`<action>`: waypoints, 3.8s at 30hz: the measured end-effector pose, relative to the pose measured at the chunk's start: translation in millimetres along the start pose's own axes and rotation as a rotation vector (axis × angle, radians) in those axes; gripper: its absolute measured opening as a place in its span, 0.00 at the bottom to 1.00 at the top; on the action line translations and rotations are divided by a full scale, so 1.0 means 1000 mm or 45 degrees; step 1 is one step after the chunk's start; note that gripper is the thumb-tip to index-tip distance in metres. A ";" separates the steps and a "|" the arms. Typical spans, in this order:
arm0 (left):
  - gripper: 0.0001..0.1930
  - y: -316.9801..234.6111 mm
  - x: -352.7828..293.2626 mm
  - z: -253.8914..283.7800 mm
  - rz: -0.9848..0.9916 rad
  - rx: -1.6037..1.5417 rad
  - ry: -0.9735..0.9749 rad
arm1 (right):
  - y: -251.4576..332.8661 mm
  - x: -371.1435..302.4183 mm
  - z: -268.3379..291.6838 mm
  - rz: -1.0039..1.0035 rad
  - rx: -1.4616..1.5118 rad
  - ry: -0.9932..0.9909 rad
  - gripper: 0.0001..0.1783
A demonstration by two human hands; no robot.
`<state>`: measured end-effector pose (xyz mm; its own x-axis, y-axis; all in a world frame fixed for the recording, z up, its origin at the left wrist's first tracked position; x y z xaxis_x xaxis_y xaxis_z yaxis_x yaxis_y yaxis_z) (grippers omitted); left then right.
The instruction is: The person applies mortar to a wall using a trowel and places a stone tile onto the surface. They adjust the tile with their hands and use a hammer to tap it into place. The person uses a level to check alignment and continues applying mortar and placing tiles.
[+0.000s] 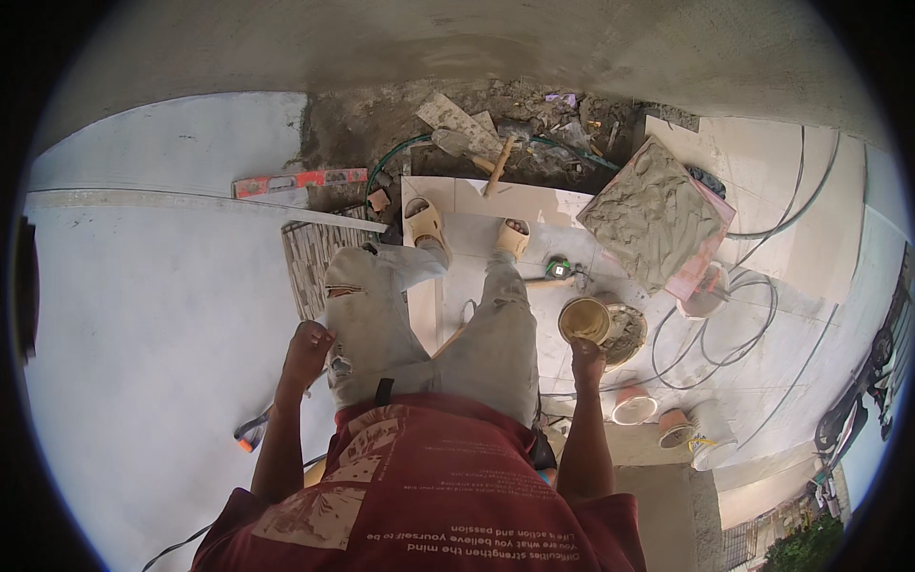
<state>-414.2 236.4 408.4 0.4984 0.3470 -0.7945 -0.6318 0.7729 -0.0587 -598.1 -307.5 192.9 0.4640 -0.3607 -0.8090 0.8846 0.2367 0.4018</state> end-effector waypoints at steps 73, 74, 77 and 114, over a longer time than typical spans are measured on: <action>0.23 -0.048 0.544 -0.040 -0.201 -1.065 -0.239 | 0.146 0.510 -0.144 0.923 -0.896 -0.348 0.23; 0.19 -0.053 0.572 -0.040 -0.204 -1.017 -0.274 | 0.142 0.500 -0.138 0.881 -0.830 -0.423 0.24; 0.17 -0.064 0.641 -0.031 -0.184 -0.612 -0.523 | 0.135 0.464 -0.124 0.817 -0.592 -0.622 0.29; 0.09 -0.047 0.886 0.072 -0.001 -0.564 -0.602 | 0.431 0.321 -0.414 1.257 -0.532 0.375 0.07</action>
<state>99.9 545.3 -249.1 0.6426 0.6214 -0.4483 -0.7662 0.5158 -0.3833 -86.9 52.3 -71.6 0.8775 0.3691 -0.3062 0.0218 0.6071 0.7943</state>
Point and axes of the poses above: each hand's wrist, its own x-axis towards the middle knuckle, its own z-axis out of the back of the hand, y = z × x, the point moved 5 cm from there along x, towards the middle knuckle, and after that the axes turned 9 degrees about z, right-handed, at the moved point
